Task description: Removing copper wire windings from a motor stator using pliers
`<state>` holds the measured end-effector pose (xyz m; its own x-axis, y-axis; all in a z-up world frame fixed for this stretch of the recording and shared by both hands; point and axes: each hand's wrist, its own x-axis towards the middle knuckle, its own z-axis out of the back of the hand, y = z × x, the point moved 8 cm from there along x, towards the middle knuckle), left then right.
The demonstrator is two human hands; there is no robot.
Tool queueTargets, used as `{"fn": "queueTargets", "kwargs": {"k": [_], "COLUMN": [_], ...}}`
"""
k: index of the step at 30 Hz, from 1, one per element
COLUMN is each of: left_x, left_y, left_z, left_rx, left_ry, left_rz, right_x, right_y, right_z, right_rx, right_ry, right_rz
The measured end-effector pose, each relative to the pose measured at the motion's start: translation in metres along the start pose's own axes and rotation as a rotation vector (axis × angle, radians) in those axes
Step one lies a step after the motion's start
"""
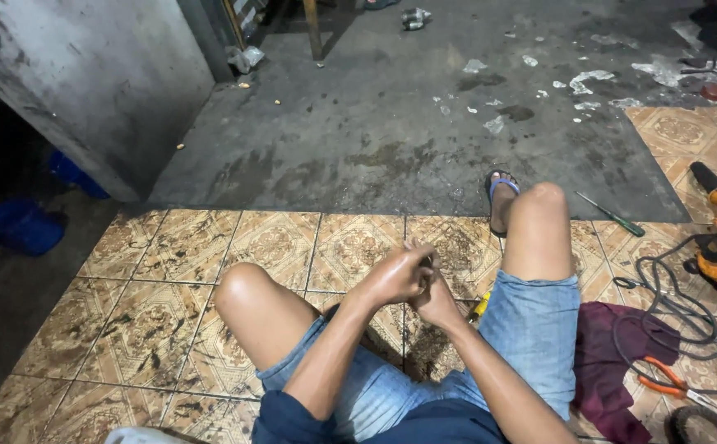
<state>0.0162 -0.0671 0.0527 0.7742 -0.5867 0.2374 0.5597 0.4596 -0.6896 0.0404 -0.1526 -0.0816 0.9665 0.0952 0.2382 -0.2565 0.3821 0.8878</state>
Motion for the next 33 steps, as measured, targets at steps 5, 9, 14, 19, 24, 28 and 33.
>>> {"fn": "queueTargets", "kwargs": {"k": [5, 9, 14, 19, 24, 28, 33], "left_x": [-0.009, -0.002, 0.011, 0.007, 0.004, -0.003, -0.001], "left_y": [-0.017, -0.003, 0.02, -0.009, -0.008, -0.029, -0.018], "left_z": [0.007, 0.008, -0.005, 0.016, 0.026, 0.021, 0.001], "left_rx": [-0.072, -0.044, -0.06, 0.077, 0.055, -0.021, -0.059], "left_ry": [-0.049, -0.166, -0.338, -0.319, -0.226, -0.126, -0.116], "left_rz": [-0.112, -0.196, -0.279, -0.186, 0.035, 0.022, -0.046], "right_x": [-0.001, 0.0, -0.002, -0.002, -0.012, -0.015, -0.007], "right_y": [0.005, 0.008, 0.008, -0.009, 0.02, 0.009, -0.036], "right_z": [-0.003, 0.002, 0.023, 0.036, 0.048, 0.052, 0.045], "right_rx": [0.013, 0.015, 0.018, 0.029, 0.033, 0.043, -0.006], "right_ry": [-0.106, -0.167, -0.319, -0.435, -0.503, -0.561, -0.544], "right_rz": [-0.006, -0.01, -0.026, -0.06, -0.103, -0.067, 0.017]}}
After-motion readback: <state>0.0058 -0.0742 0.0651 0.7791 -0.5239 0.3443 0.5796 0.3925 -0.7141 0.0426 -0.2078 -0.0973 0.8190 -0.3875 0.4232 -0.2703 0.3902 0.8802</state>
